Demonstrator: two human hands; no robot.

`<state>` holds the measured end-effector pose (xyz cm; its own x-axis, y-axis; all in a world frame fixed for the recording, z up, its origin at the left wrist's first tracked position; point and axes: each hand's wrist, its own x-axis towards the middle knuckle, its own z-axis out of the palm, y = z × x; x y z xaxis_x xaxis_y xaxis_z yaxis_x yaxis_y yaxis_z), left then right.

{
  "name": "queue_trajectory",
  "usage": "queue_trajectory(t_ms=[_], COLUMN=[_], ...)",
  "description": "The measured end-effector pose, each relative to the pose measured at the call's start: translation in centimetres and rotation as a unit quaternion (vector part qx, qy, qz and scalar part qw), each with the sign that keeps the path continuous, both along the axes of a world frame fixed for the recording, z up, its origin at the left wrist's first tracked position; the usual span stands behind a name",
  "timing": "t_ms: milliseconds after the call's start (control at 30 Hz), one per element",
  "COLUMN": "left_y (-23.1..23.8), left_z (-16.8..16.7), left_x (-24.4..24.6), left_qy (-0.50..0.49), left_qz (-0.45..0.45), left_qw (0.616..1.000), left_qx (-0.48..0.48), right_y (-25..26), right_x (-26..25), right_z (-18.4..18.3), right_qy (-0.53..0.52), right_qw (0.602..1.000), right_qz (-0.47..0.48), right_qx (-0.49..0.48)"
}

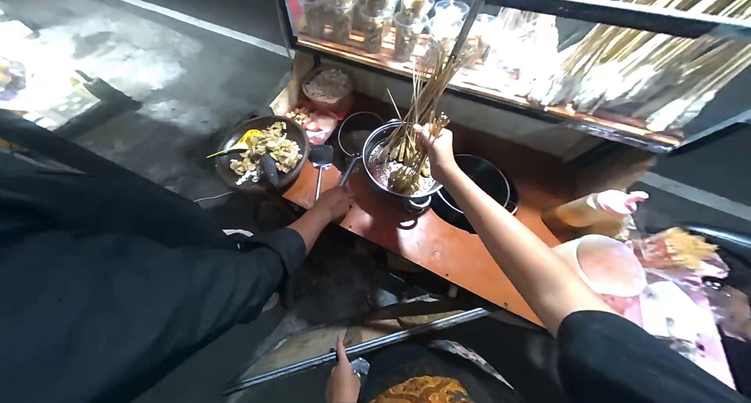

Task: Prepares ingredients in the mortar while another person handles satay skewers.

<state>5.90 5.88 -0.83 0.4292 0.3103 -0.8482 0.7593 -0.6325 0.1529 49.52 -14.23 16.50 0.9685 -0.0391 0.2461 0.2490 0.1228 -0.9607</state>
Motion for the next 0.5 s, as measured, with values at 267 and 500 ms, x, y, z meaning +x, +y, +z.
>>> queue_trajectory(t_ms=[267,500], left_y=[0.6,-0.5], left_z=[7.2,6.7], left_x=[5.2,9.1], left_qy=[0.011,-0.192], left_qz=[-0.057,0.074], left_qw=[0.994,0.976], left_qx=[0.095,0.075], right_y=[-2.4,-4.7], right_x=[-6.3,-12.1], right_z=[-1.5,-4.3], right_qy=[-0.093,-0.229], right_qw=[0.994,0.949], right_qz=[-0.015,0.033], right_qx=[-0.049,-0.213])
